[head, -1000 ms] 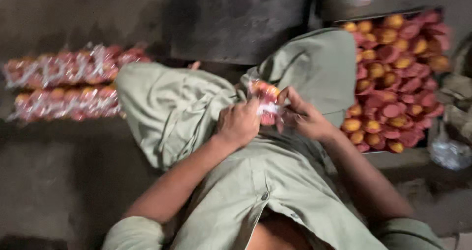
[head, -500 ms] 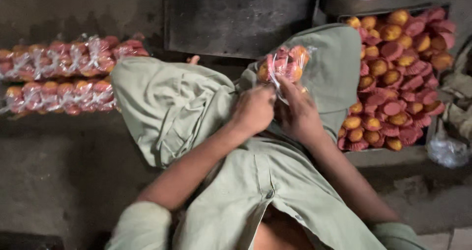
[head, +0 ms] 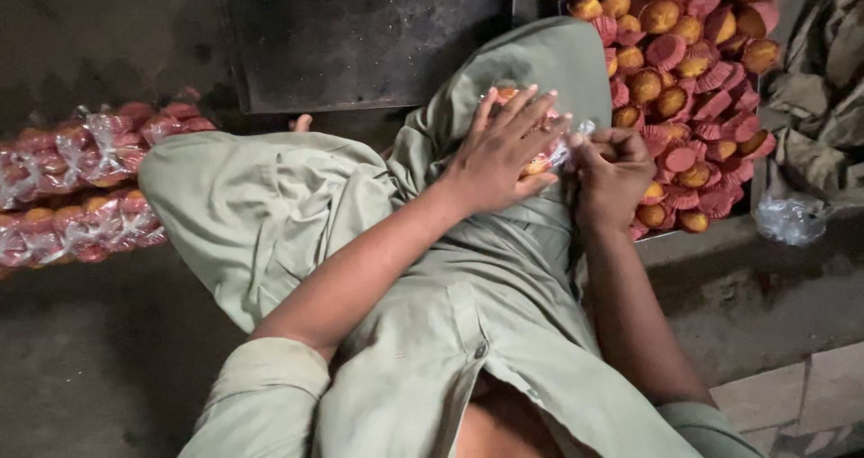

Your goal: The person sits on the floor and packs baked goods in red paper cups into small clear plastic bags, a few pieces at a time, twisting the bags closed and placing the filled bags in rows beside them. They take items from trays and a large box and continue filling and tying bags one after another.

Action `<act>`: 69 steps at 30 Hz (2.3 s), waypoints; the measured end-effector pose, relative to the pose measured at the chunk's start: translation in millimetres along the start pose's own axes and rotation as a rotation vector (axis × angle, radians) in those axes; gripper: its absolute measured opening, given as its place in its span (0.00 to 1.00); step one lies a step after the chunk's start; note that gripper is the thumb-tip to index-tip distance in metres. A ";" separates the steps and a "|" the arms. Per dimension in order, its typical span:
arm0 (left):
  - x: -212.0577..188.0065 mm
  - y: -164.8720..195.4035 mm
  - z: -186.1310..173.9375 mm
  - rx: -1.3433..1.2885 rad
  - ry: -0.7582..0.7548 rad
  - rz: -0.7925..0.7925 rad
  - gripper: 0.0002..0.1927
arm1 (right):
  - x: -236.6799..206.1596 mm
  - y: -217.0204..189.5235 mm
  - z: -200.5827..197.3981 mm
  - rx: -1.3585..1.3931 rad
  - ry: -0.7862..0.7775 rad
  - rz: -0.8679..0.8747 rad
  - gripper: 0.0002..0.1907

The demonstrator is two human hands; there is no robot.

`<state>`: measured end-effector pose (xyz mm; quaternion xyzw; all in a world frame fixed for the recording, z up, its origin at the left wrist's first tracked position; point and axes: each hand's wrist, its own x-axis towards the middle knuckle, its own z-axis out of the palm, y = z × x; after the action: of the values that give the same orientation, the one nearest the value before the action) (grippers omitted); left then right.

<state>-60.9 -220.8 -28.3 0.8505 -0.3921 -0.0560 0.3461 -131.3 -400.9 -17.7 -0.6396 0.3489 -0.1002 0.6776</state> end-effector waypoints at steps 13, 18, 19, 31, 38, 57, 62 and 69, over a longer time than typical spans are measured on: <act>-14.7 -8.1 -13.6 -0.056 0.047 0.172 0.44 | -14.4 -54.1 -11.0 -0.606 -0.933 -0.271 0.32; -26.7 6.6 -36.2 -0.071 0.169 0.108 0.34 | -5.1 -66.7 -12.9 -0.478 -0.850 0.310 0.27; -32.6 8.7 -44.0 -0.057 0.202 0.138 0.30 | -4.1 -71.6 -10.9 -0.356 -0.954 0.306 0.22; -141.4 -63.3 -117.4 -0.890 0.667 -0.389 0.03 | -18.2 -109.1 116.2 -0.635 -0.769 -0.583 0.15; -279.3 -179.4 -238.1 -0.892 1.353 -0.376 0.09 | 45.3 -24.2 68.5 -1.017 -0.481 -1.013 0.16; -619.4 -253.5 -268.7 -0.473 2.129 -0.866 0.09 | 86.4 26.1 46.6 -0.877 -0.543 -0.624 0.27; -644.8 -266.2 -288.2 0.015 1.627 -1.437 0.11 | 73.8 30.0 39.7 -1.136 -0.332 -0.717 0.21; -561.8 -259.7 -298.4 0.357 1.139 -1.571 0.22 | 84.1 16.1 35.2 -1.509 -0.361 -1.029 0.10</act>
<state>-173.9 455.9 -66.5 0.8087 0.5069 0.2082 0.2140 -53.3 -419.2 -64.0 -0.9927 -0.1156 -0.0339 -0.0013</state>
